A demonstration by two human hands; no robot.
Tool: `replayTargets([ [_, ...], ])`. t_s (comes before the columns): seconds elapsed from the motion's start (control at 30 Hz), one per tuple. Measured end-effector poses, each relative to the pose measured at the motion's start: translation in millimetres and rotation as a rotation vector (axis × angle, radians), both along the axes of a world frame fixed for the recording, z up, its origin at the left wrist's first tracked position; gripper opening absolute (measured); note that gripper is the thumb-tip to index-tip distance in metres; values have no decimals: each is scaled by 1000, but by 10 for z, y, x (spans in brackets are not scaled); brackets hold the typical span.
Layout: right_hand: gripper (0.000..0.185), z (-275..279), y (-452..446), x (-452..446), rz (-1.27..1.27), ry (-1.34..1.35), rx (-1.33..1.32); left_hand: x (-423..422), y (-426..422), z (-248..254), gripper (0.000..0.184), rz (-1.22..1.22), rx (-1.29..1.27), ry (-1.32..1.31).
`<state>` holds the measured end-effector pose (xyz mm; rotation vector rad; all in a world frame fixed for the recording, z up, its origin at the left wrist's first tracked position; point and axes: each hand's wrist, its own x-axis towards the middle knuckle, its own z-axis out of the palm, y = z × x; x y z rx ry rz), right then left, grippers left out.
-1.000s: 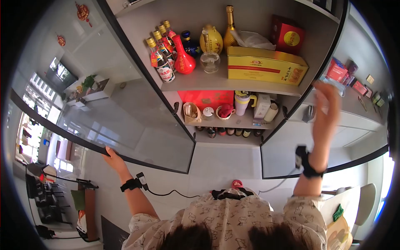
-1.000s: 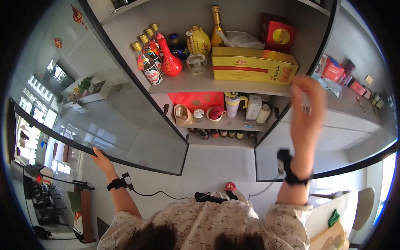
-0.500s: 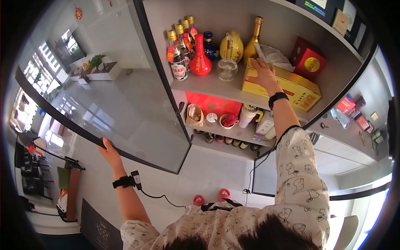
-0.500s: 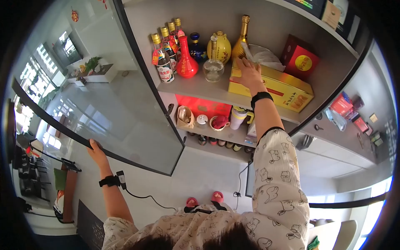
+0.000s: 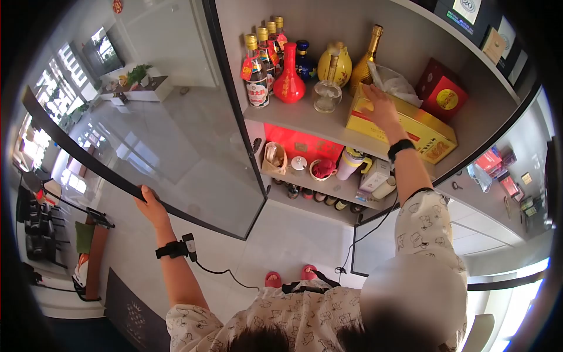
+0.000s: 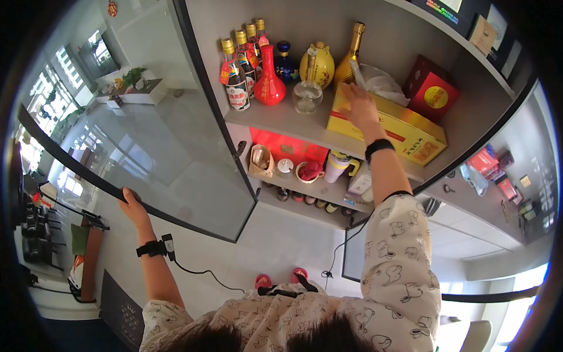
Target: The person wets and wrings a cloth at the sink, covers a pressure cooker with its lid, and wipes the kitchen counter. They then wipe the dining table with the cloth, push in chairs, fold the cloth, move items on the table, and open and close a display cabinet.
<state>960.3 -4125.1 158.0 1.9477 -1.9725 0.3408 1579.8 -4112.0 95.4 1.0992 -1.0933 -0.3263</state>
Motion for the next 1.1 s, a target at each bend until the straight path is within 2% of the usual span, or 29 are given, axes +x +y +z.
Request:
replayTargets([
  [0.07, 67, -68, -32, 95, -106, 59, -115, 50, -59, -87, 25, 49, 38, 95],
  [0.13, 69, -59, -22, 221, -261, 191, -38, 145, -122, -217, 27, 152, 81, 25],
  [0.17, 69, -55, -28, 213, -265, 212, -27, 239, -136, -290, 34, 79, 169, 53],
  [0.2, 66, -198, -152, 34, -236, 272, -39, 90, -105, -212, 42, 151, 24, -38],
  [0.23, 63, 10, 10, 118, -144, 104, 39, 49, -23, -111, 48, 74, 123, -13],
  [0.3, 61, 98, 67, 49, 6, -320, -156, 7, -17, -102, 49, 28, 90, -18],
  [0.33, 61, 216, 165, -6, -66, -213, -133, -32, -29, -124, 49, 21, 54, -1],
  [0.37, 61, 284, 246, -110, -141, -112, -100, -55, -30, -130, 48, 127, 87, -71],
  [0.4, 60, 357, 339, -238, -120, -6, 134, -49, -37, -126, 48, 237, 128, -144],
  [0.47, 59, 306, 554, -457, -99, 101, 370, -36, -25, -84, 47, 185, 88, -144],
  [0.53, 57, 185, 821, -497, -55, -191, 61, -58, 5, -71, 47, 129, 59, -145],
  [0.73, 59, 111, 1309, -654, -272, -19, 15, -125, 40, 34, 45, 71, 16, -137],
  [0.8, 57, 162, 1334, -776, -296, -127, 9, -83, 2, -29, 45, 69, 23, -104],
  [0.83, 56, 242, 1325, -824, -308, -225, 4, -78, 0, -31, 45, 62, 24, -111],
  [0.87, 45, 444, 1400, -750, -245, -256, -115, -78, 0, -34, 45, 84, 31, -123],
  [0.9, 45, 674, 1476, -653, -251, -259, -114, -77, -1, -40, 46, 106, 38, -134],
  [0.97, 33, 1122, 1608, -456, -130, -331, -331, -50, -9, -50, 46, 88, 51, -136],
  [1.0, 33, 1289, 1654, -395, -134, -331, -332, -30, -23, -60, 46, 74, 63, -134],
  [1.07, 25, 1591, 1747, -281, -58, -180, -627, 45, -100, -142, 47, 68, 73, -134],
  [1.1, 25, 1739, 1802, -207, -65, -178, -629, 87, -138, -194, 48, 65, 86, -135],
])
